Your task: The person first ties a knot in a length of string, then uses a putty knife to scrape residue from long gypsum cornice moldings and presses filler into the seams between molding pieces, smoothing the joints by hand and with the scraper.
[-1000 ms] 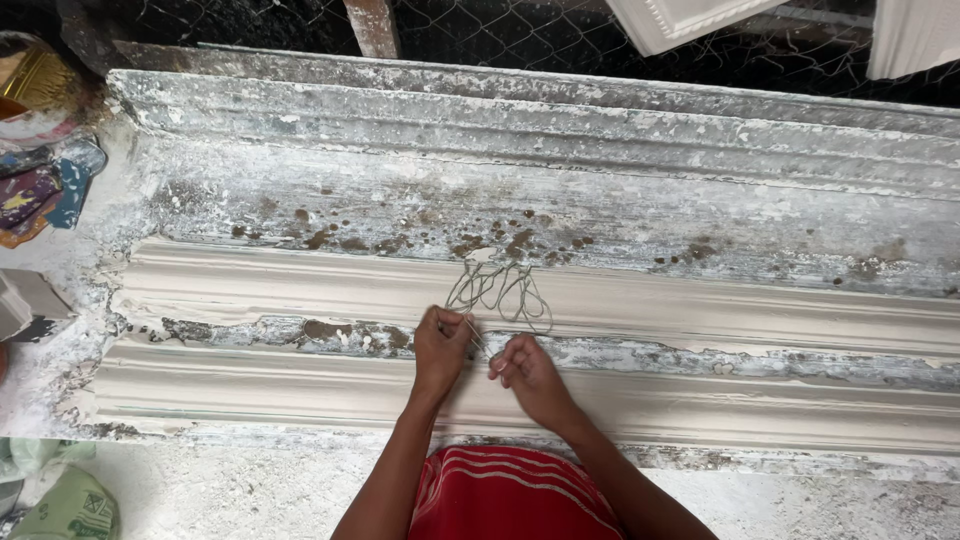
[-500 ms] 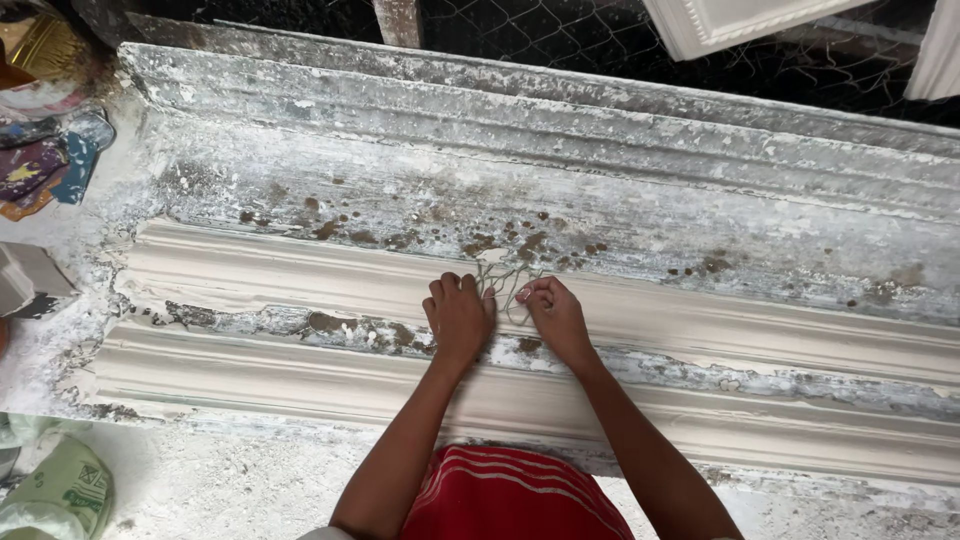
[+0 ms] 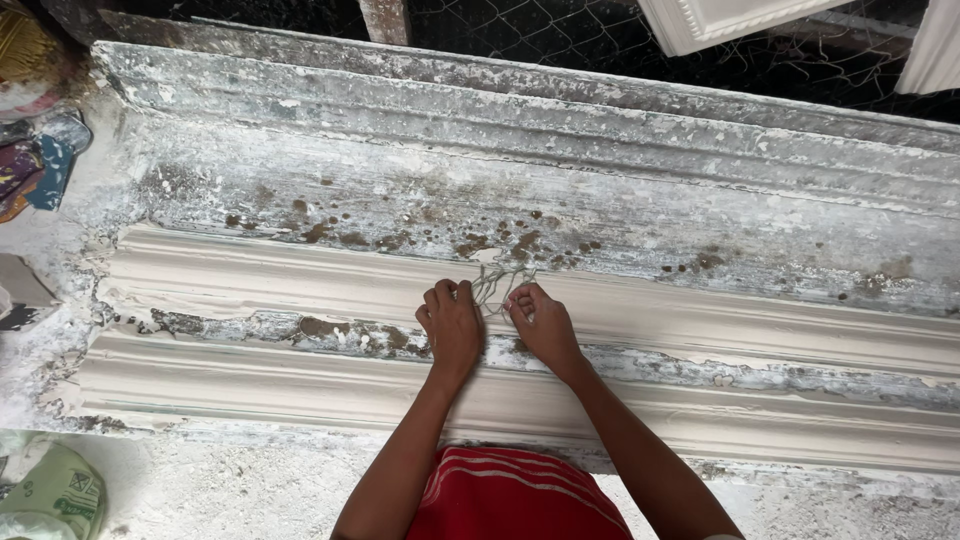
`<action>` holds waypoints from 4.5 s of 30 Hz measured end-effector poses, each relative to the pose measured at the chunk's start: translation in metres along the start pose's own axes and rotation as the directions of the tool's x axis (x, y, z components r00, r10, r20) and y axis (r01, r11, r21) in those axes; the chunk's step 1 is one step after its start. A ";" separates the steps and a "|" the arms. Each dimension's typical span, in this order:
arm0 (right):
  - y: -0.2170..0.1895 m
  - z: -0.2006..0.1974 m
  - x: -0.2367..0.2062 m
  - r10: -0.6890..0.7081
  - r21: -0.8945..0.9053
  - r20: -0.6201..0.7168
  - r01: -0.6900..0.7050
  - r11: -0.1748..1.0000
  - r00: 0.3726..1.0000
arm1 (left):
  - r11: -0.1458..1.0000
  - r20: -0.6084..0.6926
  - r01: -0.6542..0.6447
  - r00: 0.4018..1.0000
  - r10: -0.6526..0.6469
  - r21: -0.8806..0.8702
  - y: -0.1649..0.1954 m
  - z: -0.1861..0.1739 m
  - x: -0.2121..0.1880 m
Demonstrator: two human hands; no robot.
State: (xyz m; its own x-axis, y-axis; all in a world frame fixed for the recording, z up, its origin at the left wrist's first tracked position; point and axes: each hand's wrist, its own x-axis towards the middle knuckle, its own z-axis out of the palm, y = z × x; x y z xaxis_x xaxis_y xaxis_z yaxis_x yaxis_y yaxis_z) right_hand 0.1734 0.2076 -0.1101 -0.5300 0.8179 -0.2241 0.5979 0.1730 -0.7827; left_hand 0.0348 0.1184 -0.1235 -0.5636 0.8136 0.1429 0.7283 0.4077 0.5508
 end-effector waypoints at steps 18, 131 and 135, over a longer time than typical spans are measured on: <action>-0.001 -0.022 -0.002 -0.059 0.043 -0.119 0.064 0.997 0.991 | 0.915 -0.007 -0.183 0.981 0.193 -0.359 0.010 -0.009 0.020; 0.072 0.009 -0.082 0.184 0.970 -0.061 0.015 0.242 0.981 | 0.548 0.523 0.380 0.842 0.128 -0.745 0.078 -0.004 -0.026; 0.078 0.018 -0.089 0.016 0.938 -0.147 0.134 0.318 0.989 | 0.716 0.453 0.281 0.890 0.055 -0.639 0.077 -0.006 -0.030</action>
State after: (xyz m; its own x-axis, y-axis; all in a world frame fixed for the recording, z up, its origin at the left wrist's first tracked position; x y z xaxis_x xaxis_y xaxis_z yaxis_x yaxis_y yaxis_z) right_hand 0.2565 0.1382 -0.1612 -0.4264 0.8922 -0.1489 -0.4451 -0.3502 -0.8242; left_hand 0.1057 0.1232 -0.0801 -0.2850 0.9341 -0.2152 0.1138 0.2559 0.9600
